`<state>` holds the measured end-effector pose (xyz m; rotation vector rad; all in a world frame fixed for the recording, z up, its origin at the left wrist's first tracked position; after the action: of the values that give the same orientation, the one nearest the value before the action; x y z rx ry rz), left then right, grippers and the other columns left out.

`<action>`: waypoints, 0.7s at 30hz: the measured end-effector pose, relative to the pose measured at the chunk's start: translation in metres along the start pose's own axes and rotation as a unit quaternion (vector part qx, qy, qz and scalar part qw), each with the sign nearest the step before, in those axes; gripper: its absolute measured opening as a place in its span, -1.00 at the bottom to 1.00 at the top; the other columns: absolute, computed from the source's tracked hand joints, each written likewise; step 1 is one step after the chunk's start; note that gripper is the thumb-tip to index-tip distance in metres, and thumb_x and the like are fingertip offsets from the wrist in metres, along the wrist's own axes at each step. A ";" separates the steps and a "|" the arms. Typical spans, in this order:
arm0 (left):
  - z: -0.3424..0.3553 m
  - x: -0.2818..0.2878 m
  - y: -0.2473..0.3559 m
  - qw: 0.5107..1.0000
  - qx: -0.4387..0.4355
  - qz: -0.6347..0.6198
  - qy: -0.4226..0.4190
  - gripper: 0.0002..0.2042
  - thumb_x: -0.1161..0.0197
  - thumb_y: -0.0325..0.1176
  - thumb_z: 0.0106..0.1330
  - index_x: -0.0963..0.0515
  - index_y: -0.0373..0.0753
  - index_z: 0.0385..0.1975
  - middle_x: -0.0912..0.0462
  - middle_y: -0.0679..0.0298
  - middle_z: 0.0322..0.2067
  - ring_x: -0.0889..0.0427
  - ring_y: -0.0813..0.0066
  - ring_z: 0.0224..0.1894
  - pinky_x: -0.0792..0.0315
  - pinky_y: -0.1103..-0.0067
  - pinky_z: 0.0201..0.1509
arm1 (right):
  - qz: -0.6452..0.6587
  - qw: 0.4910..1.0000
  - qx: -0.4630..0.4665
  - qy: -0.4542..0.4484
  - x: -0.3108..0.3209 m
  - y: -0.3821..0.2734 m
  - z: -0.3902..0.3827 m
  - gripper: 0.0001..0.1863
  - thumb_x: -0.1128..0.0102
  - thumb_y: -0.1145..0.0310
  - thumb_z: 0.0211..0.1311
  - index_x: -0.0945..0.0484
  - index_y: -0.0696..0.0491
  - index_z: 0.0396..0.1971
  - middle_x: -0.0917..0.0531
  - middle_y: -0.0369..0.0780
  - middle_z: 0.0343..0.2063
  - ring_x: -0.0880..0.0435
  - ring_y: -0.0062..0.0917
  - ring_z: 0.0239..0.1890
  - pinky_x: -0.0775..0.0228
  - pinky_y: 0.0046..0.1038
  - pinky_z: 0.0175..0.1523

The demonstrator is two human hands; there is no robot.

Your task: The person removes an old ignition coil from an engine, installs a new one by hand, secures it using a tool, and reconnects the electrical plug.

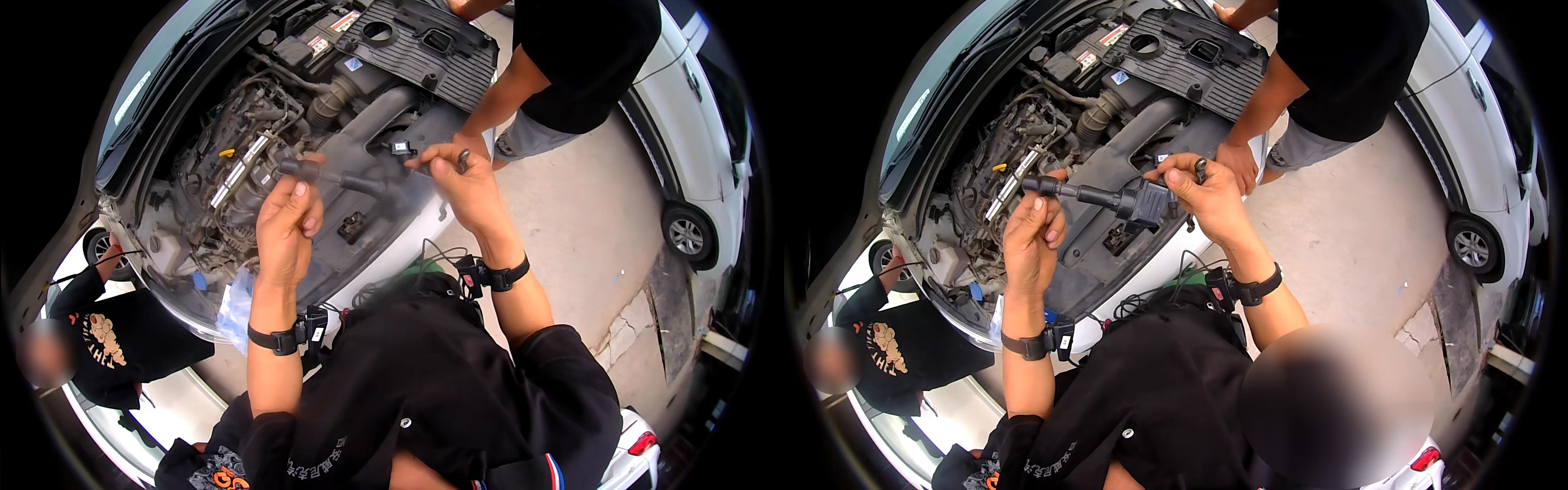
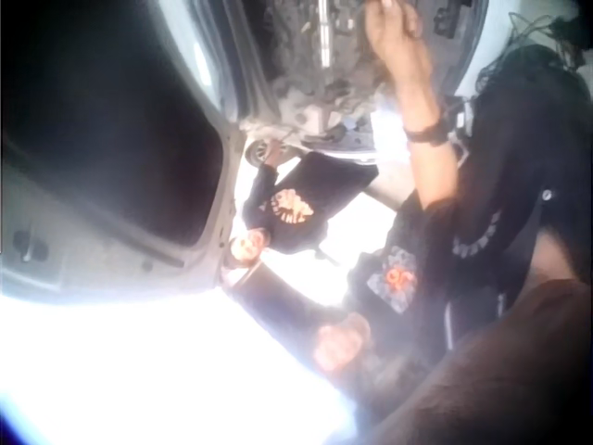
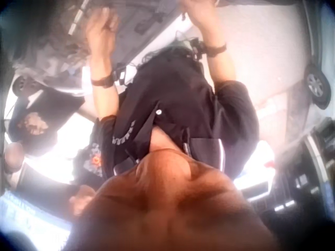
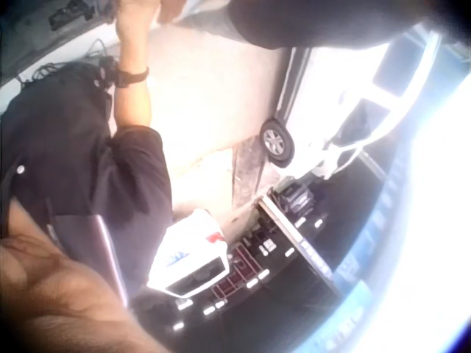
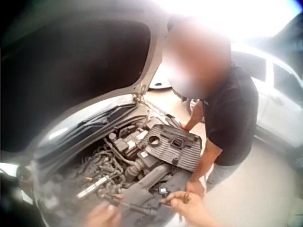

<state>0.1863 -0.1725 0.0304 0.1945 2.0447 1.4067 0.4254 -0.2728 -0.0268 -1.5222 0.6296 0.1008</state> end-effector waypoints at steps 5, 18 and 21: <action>-0.011 0.032 -0.041 0.989 0.106 0.021 0.102 -0.59 -0.14 -0.25 0.54 -0.47 -0.43 0.22 -0.27 0.47 -0.47 -0.24 0.74 -0.53 -0.09 0.74 -0.52 | 0.121 0.978 -0.086 0.147 0.075 0.061 0.015 -0.74 -0.26 0.24 0.48 -0.56 0.15 -0.14 -0.40 -0.42 -0.55 -0.41 -0.69 -0.50 -0.02 -0.71 -0.54; -0.082 0.120 -0.063 0.957 0.118 -0.031 0.264 -0.74 -0.15 -0.32 0.48 -0.54 -0.37 0.01 -0.30 0.44 -0.49 -0.27 0.68 -0.57 -0.10 0.70 -0.56 | -0.068 0.937 -0.075 0.334 0.162 0.148 0.028 -0.72 -0.30 0.40 0.40 -0.45 0.19 -0.04 -0.61 -0.25 -0.34 -0.55 -0.63 -0.49 -0.16 -0.63 -0.52; -0.095 0.134 -0.060 0.954 0.101 -0.051 0.278 -0.74 -0.15 -0.31 0.49 -0.54 -0.36 0.00 -0.31 0.44 -0.49 -0.28 0.67 -0.57 -0.12 0.69 -0.56 | -0.089 0.930 -0.060 0.352 0.160 0.160 0.031 -0.84 -0.29 0.53 0.34 -0.54 0.23 -0.15 -0.62 -0.22 -0.31 -0.60 -0.56 -0.38 -0.45 -0.51 -0.27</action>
<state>0.0407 -0.2106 -0.0575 -0.2531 2.6148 1.2821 0.4987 -0.2819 -0.2426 -1.7241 1.0569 -0.5826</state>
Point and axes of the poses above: each hand's wrist, its own z-axis towards the middle knuckle, its own x-axis out of the back of the hand, y = z × x, the point moved 5 cm from there along z, towards the middle knuckle
